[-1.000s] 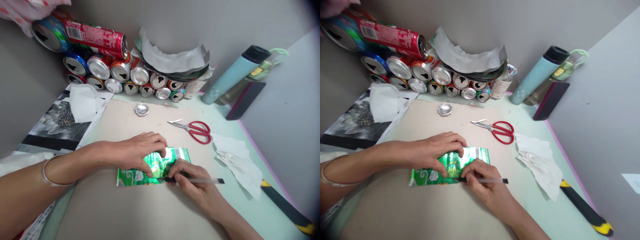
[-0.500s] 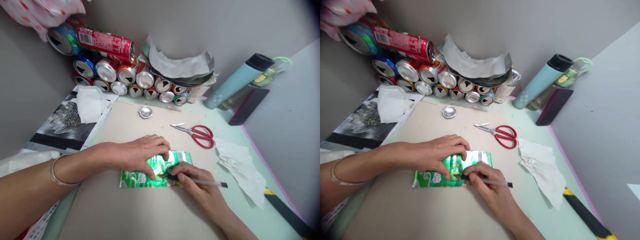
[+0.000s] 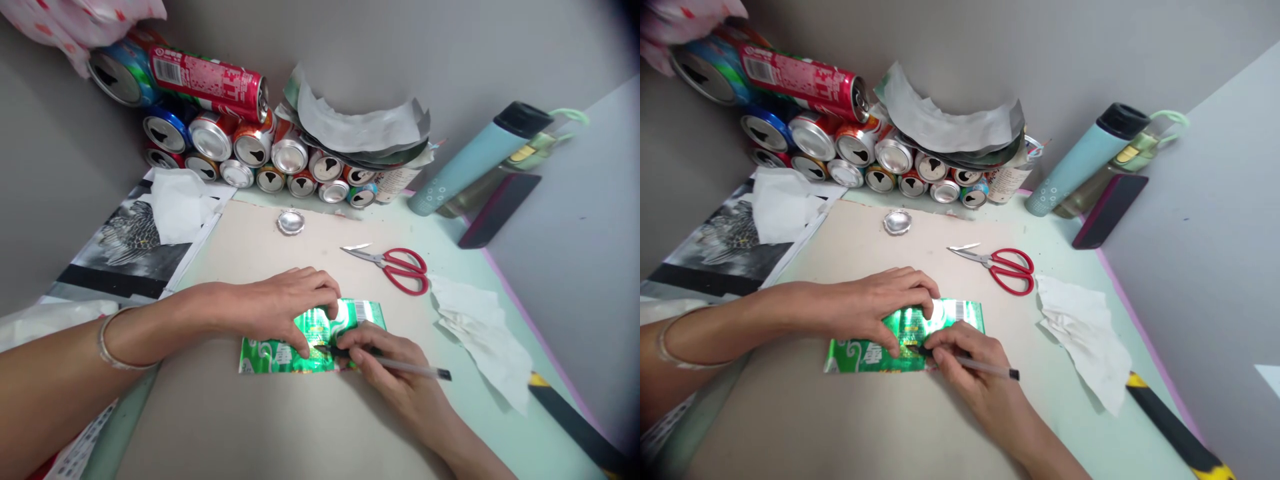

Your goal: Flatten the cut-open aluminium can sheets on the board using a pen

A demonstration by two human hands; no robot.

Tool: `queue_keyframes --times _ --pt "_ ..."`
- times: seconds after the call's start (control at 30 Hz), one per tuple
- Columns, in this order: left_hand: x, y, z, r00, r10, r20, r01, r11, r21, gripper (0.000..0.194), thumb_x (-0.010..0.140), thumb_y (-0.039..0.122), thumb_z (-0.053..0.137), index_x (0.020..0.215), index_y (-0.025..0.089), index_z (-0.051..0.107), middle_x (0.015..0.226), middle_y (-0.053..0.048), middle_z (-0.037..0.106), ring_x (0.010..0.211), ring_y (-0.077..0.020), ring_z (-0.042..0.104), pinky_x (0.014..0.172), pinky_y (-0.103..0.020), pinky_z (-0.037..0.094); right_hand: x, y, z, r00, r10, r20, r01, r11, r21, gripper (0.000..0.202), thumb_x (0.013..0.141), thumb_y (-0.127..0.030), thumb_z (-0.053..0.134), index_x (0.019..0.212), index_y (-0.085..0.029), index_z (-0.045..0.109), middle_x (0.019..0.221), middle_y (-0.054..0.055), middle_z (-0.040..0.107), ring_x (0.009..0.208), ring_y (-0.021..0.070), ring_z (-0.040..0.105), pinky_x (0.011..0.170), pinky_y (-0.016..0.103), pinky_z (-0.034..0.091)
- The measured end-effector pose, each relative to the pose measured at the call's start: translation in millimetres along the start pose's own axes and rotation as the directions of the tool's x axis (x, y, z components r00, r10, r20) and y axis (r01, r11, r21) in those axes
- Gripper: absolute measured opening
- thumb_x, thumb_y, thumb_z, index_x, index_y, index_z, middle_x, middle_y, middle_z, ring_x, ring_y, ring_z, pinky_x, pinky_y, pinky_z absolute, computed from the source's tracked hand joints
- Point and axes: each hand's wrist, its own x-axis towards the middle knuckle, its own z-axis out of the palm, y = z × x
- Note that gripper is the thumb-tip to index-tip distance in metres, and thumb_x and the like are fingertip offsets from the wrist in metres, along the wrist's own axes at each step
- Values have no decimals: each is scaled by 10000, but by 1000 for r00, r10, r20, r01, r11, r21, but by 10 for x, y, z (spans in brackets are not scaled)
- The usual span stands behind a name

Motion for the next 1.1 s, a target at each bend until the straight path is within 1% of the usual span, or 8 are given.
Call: queue_keyframes --times 0.17,0.3,0.5,0.63,0.83,0.97,1.1 --pt "1 -7 2 1000 6 -2 -6 1000 14 497 759 186 875 1153 259 581 1338 -25 530 1260 -259 472 1037 -333 373 5 4 -1 1000 12 23 -12 1000 12 190 1004 -285 572 936 -218 737 822 41 745 736 185 698 656 264 520" --pt "-3 -19 11 1000 15 -14 -15 1000 6 497 753 193 878 1144 263 579 1337 -20 530 1262 -257 469 1038 -325 377 -1 6 1 1000 7 10 -8 1000 23 203 1008 -279 557 918 -212 725 809 43 739 734 190 705 661 270 529" --pt "5 -10 5 1000 12 -7 -12 1000 12 488 760 183 874 1139 258 576 1342 -26 524 1260 -253 467 1039 -323 374 9 -26 5 1000 2 5 -2 1000 11 195 996 -272 558 918 -214 727 796 38 735 711 181 688 629 258 511" --pt "9 -7 -1 1000 12 0 -12 1000 16 476 766 183 865 1127 256 564 1349 -28 522 1264 -253 462 1036 -321 373 33 -48 9 1000 -9 10 9 1000 -5 185 983 -258 571 896 -210 727 781 28 725 684 161 650 602 243 479" --pt "0 -9 2 1000 20 -9 -20 1000 18 489 750 178 874 1123 253 568 1342 -25 525 1263 -248 460 1037 -316 374 17 -25 -2 1000 -15 17 16 1000 -10 200 999 -254 543 899 -212 711 802 24 711 717 165 643 630 251 477" --pt "4 -23 11 999 32 -23 -31 999 22 486 750 181 870 1123 257 567 1340 -26 531 1255 -250 469 1035 -323 379 9 -12 -6 1000 -21 19 21 1000 -23 200 1001 -256 539 902 -213 708 796 22 710 703 166 634 623 259 466" --pt "-2 -32 16 999 35 -10 -35 999 24 481 761 175 859 1127 255 556 1351 -33 521 1265 -251 462 1046 -332 372 2 -17 -6 999 -21 31 22 1000 -14 203 1005 -256 538 898 -213 705 805 24 708 715 168 639 633 262 469"
